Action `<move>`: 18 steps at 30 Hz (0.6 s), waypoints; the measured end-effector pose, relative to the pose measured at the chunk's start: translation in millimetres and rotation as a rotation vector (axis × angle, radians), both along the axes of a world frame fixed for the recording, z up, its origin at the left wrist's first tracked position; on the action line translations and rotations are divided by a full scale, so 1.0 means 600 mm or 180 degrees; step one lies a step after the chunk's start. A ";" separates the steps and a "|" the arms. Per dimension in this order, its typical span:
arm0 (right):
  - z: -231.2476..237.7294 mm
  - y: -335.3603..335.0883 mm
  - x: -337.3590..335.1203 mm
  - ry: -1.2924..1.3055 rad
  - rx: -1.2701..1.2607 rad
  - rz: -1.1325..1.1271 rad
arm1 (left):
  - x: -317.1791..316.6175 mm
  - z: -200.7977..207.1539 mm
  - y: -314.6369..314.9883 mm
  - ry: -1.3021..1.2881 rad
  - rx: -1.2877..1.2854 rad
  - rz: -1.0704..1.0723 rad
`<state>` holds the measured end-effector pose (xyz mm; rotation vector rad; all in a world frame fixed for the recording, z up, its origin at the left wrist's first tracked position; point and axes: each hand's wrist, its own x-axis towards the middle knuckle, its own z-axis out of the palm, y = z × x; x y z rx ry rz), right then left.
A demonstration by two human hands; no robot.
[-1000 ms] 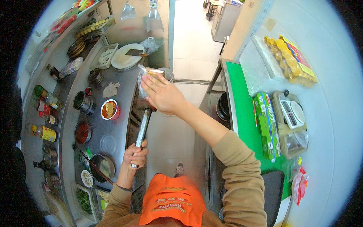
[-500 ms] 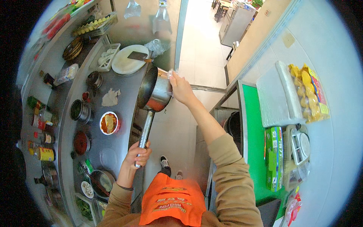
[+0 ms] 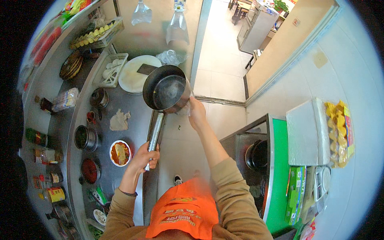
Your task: The person assembles a noodle bowl by adding noodles, sauce, and vegetables from various containers into a bowl. They then cover the bowl with a plastic lid and place it into a plastic bag.
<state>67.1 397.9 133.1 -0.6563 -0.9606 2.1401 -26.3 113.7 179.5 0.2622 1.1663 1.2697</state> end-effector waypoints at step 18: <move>-0.201 0.331 -0.171 -0.0458 -0.0347 0.1180 | -0.205 -0.065 0.350 -0.0882 0.0091 0.1191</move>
